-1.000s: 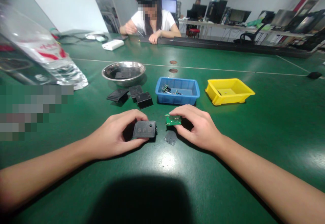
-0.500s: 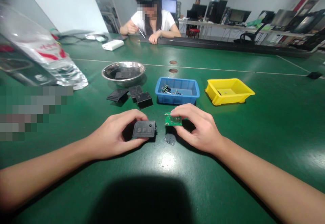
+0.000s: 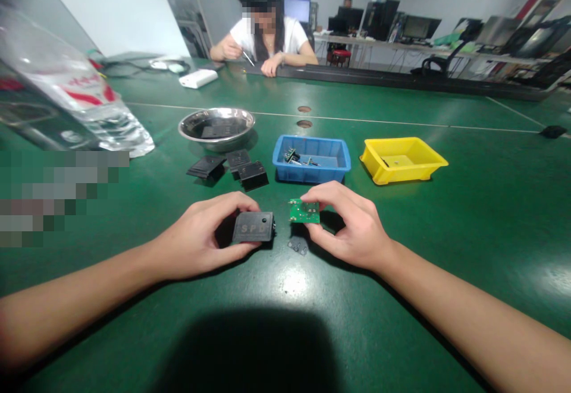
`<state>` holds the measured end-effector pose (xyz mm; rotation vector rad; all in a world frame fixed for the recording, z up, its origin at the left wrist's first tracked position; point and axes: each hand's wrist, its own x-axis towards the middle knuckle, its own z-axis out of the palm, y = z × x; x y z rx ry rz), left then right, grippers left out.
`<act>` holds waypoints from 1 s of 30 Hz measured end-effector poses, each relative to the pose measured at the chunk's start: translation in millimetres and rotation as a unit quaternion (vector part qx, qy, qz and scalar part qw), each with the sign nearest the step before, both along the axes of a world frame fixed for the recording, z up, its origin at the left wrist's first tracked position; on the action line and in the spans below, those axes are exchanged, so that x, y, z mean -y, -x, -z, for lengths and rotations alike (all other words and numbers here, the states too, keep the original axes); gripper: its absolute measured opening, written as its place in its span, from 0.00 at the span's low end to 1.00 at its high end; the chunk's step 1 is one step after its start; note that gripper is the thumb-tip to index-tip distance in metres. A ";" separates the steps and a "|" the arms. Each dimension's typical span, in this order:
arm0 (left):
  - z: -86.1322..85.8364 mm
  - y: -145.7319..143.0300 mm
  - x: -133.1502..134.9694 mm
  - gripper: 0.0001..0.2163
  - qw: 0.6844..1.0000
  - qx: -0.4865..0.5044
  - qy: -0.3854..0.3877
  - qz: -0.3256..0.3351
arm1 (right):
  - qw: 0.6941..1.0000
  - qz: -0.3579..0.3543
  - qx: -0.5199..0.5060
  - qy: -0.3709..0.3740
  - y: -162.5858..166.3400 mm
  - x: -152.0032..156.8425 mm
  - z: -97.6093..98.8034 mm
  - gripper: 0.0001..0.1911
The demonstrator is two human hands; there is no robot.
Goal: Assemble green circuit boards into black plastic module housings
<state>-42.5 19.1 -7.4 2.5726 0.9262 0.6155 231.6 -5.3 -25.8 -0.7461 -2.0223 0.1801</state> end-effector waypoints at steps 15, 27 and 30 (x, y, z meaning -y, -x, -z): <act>-1.2 -0.2 -1.8 0.12 1.000 -0.007 0.008 0.000 | 0.998 0.058 0.023 -0.004 -0.1 1.9 -1.0 0.22; -0.9 -0.6 -1.1 0.11 1.000 0.000 0.008 -0.001 | 0.998 0.051 0.034 -0.002 1.5 3.1 -5.2 0.18; -1.6 -0.9 -0.6 0.11 1.000 -0.002 0.009 -0.002 | 0.998 0.053 0.033 0.012 0.1 3.6 -2.0 0.18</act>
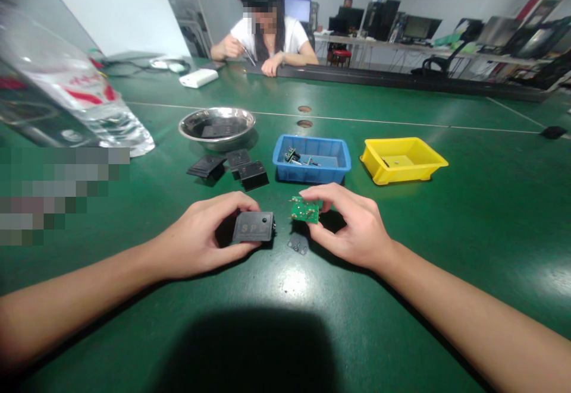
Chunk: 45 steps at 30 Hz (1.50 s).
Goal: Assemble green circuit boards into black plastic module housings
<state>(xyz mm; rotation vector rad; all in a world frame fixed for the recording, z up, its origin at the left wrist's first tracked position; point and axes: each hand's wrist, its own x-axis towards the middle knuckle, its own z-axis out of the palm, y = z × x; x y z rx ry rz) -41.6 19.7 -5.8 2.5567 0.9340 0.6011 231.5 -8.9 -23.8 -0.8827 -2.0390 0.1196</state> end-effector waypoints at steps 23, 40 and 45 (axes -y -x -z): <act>0.4 0.4 -0.6 0.11 1.000 0.000 0.004 0.003 | 1.000 -0.018 -0.003 0.024 -0.5 -2.3 2.4 0.12; 1.1 0.6 0.0 0.11 1.000 -0.002 0.003 0.000 | 0.998 0.002 -0.026 0.059 0.3 -5.7 0.2 0.16; 0.8 0.0 0.3 0.11 1.000 0.002 -0.003 0.004 | 0.997 -0.005 -0.037 0.072 -0.4 -4.9 1.0 0.16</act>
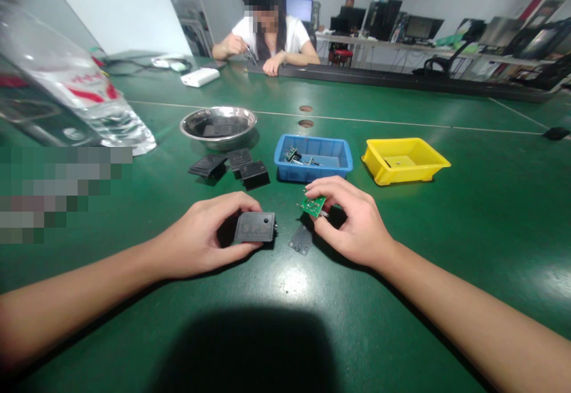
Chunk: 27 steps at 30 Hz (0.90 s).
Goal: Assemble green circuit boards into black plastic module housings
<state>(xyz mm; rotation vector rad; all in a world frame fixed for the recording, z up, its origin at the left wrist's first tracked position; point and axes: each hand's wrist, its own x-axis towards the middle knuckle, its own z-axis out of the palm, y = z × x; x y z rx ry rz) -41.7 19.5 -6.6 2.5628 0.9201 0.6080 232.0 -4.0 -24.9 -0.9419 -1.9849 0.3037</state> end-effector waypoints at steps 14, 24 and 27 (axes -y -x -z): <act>1.2 -0.1 0.2 0.11 1.000 0.006 -0.002 0.004 | 0.996 0.017 -0.018 0.084 -1.5 2.2 3.2 0.17; 0.9 0.0 -0.4 0.11 1.000 0.001 -0.001 0.006 | 0.996 0.030 0.079 0.039 0.1 1.0 -3.7 0.13; 1.5 0.1 -0.7 0.11 1.000 0.002 -0.002 0.009 | 0.993 0.031 0.097 0.054 1.2 -0.1 -4.4 0.13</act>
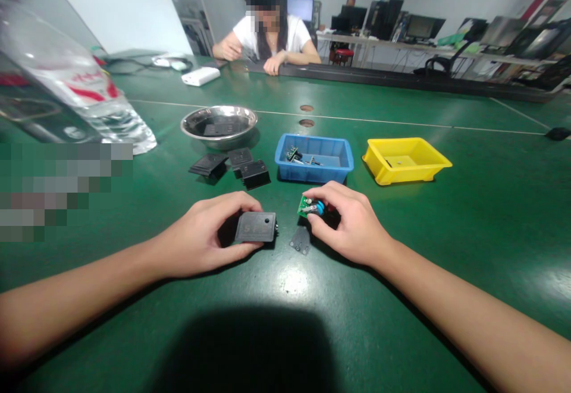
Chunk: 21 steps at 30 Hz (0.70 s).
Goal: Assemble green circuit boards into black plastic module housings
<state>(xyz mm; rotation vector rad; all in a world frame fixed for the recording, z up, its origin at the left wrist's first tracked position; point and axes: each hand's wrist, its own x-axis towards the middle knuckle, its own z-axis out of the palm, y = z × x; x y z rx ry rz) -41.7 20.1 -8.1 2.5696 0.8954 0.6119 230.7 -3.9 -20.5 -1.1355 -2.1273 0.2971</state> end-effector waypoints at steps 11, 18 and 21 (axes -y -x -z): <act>0.3 -0.3 0.2 0.12 1.000 0.005 -0.005 -0.001 | 0.998 0.017 0.052 0.026 2.2 -3.3 1.8 0.15; 1.0 0.0 0.2 0.12 1.000 0.003 -0.005 -0.003 | 0.998 0.016 0.060 0.024 0.5 -2.9 1.9 0.17; 0.8 0.7 0.3 0.12 1.000 0.001 -0.002 -0.003 | 0.997 0.011 0.070 0.024 -1.2 -3.3 0.8 0.19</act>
